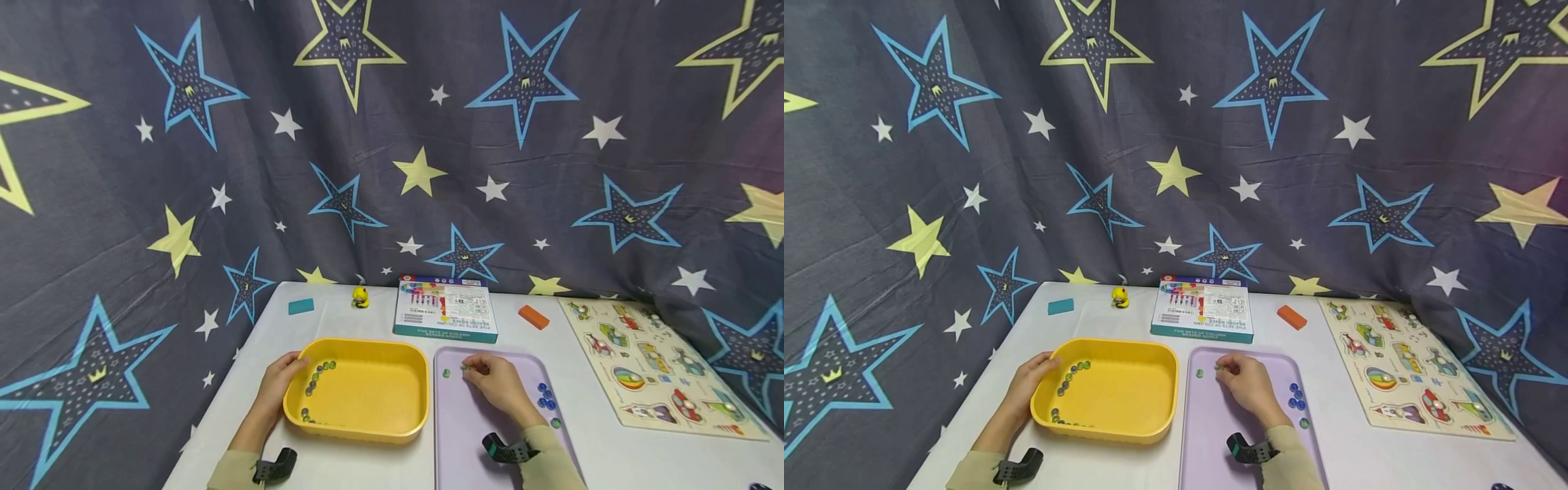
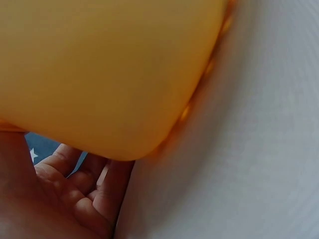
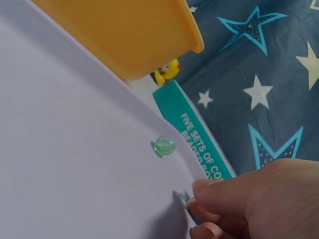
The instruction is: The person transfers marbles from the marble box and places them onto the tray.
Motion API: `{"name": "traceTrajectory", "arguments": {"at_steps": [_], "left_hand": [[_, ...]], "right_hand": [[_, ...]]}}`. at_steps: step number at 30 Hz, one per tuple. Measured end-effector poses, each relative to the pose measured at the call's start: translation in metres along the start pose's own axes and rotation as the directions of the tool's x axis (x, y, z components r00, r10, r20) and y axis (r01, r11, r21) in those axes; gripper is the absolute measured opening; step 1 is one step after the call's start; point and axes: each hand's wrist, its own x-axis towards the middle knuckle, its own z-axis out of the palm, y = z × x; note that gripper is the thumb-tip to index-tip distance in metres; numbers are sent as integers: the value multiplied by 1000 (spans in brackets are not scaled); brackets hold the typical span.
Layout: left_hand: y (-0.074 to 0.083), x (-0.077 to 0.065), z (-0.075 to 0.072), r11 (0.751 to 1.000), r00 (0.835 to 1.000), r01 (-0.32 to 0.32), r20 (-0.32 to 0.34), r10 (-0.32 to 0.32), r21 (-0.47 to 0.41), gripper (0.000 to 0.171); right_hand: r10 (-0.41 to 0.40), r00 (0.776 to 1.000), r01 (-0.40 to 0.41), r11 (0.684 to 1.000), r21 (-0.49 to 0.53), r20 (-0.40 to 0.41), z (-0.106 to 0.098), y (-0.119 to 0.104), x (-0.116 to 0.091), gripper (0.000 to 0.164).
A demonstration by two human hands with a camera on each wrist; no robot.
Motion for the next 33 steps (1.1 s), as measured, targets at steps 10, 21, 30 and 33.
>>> {"name": "traceTrajectory", "arguments": {"at_steps": [10,21,30,33], "left_hand": [[0,2,1,1000,1000,0,-3,0,-4,42],[-1,2,0,1000,1000,2,-4,-2,-17,42],[-3,3,0,1000,1000,4,0,-4,-22,40],[-3,3,1,1000,1000,-4,-1,4,-20,40]], "right_hand": [[-29,999,25,997,-78,-44,2,0,-2,11],[-76,995,66,989,-132,-72,5,-3,-1,16],[-3,999,-1,997,-76,-47,2,-2,1,25],[10,998,-12,999,-30,-54,-1,-4,-1,27]]}}
